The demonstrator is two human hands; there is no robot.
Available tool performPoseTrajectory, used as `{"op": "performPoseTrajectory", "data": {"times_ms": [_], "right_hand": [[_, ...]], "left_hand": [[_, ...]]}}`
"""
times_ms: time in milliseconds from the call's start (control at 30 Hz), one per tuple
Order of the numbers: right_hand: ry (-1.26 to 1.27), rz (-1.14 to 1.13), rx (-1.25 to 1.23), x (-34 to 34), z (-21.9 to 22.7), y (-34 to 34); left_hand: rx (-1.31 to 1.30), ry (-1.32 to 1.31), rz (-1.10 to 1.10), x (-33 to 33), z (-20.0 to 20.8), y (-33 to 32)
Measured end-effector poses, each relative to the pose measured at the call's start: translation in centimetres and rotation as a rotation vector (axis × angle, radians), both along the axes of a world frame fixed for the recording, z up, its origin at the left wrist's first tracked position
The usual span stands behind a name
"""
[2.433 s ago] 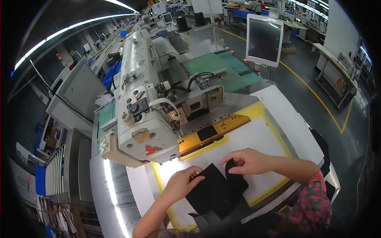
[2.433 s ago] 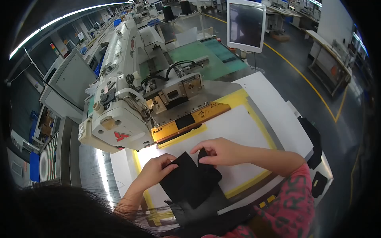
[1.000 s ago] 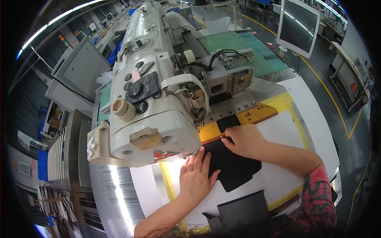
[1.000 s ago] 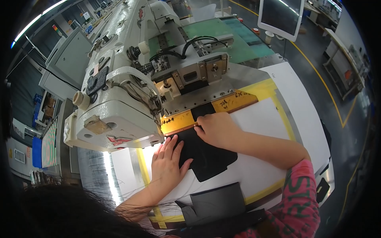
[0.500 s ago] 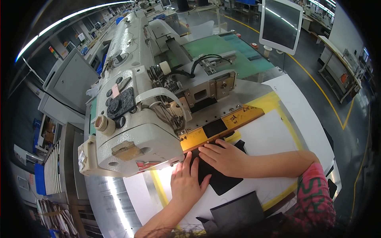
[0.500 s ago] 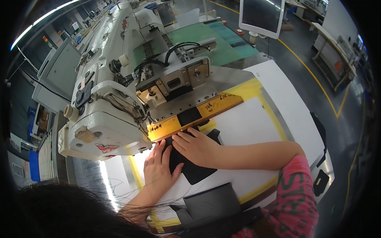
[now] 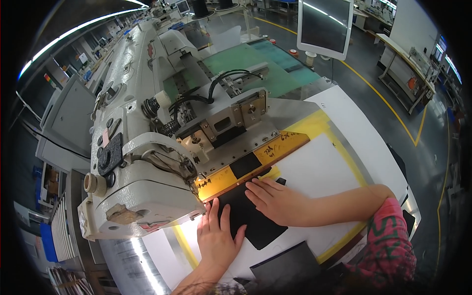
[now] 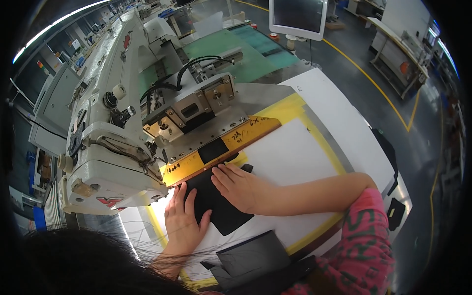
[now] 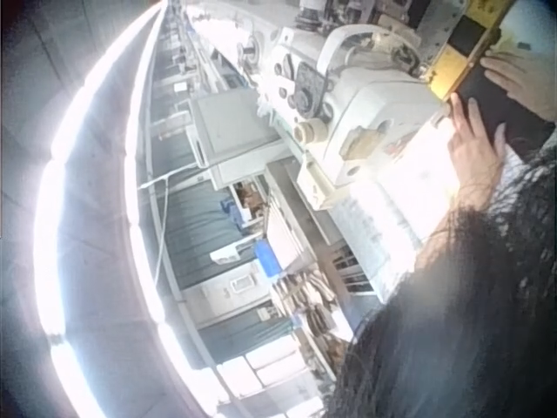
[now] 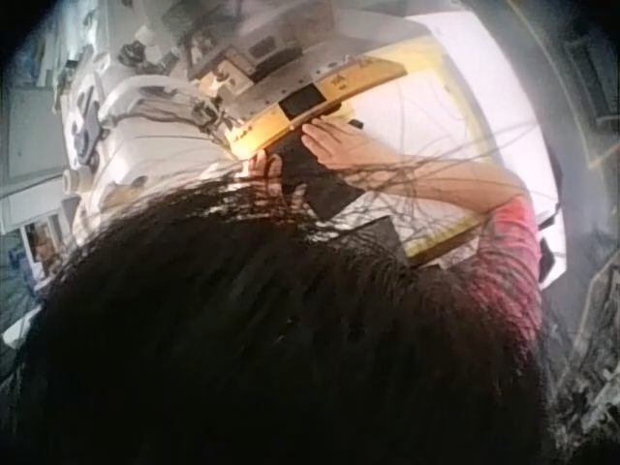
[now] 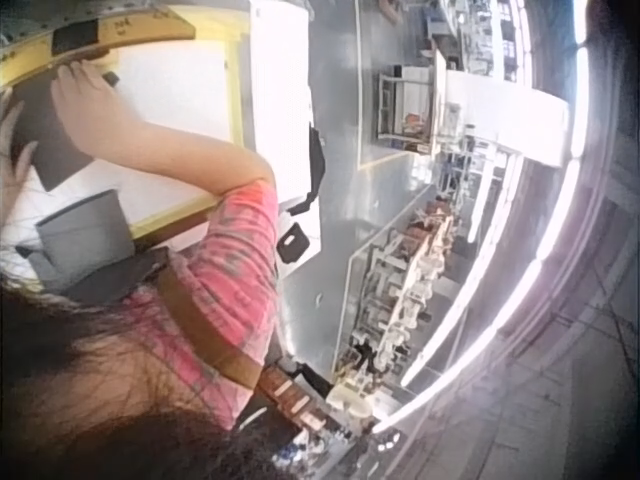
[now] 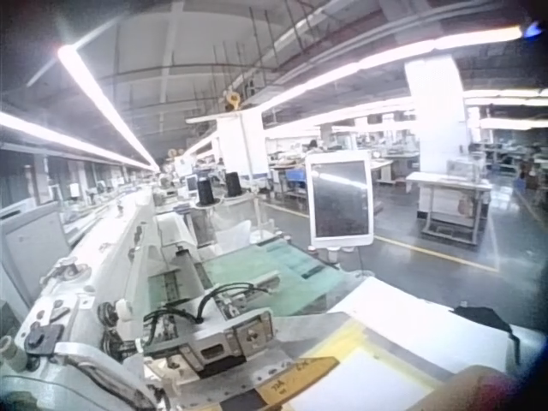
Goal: Operating an industrial sewing machine to join and edge pieces of dark fabric.
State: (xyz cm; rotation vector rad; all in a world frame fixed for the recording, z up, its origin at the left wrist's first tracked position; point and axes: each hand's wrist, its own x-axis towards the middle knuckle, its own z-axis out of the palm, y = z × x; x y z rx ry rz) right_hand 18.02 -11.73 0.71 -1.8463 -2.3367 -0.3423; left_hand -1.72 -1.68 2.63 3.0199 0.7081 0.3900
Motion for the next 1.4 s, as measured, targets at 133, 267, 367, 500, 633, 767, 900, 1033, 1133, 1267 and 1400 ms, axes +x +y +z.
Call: {"op": "performPoseTrajectory", "data": {"times_ms": [133,267,367,500,633,767,900,1033,1133,1267,1400], "right_hand": [[0.034,-0.040,0.035,-0.2,-0.3,0.4],[0.030,-0.054,0.029,-0.3,-0.6,0.6],[0.026,-0.068,0.047,-0.3,-1.0,0.7],[0.046,-0.049,0.000,-0.4,0.0,0.5],[0.086,-0.065,0.035,-0.3,0.0,0.4],[0.077,-0.057,0.044,-0.2,0.3,0.4],[0.059,-0.052,0.010,-0.2,0.6,0.3],[0.032,-0.058,0.005,-0.2,1.0,0.2],[-0.018,-0.070,-0.011,-0.3,1.3,0.3],[0.027,0.010,0.060,-0.8,0.6,1.1],[0.083,0.127,0.085,-1.7,0.4,2.1]], "left_hand": [[-0.051,-0.017,0.004,0.0,0.1,0.0],[-0.017,-0.005,-0.021,-0.3,0.2,0.1],[0.047,0.016,-0.013,-0.3,0.2,0.1],[-0.013,0.027,0.021,-0.3,0.2,-0.1],[0.028,0.012,-0.004,-0.2,0.2,0.0],[0.033,-0.001,-0.007,-0.4,0.0,0.1],[0.042,-0.001,-0.002,-0.4,0.0,0.1],[0.012,-0.002,-0.014,-0.4,0.0,0.3],[-0.018,-0.008,-0.017,-0.4,0.1,0.4],[-0.006,-0.009,-0.024,-0.2,0.1,0.5],[-0.077,-0.021,-0.014,-0.2,-0.2,0.3]]}}
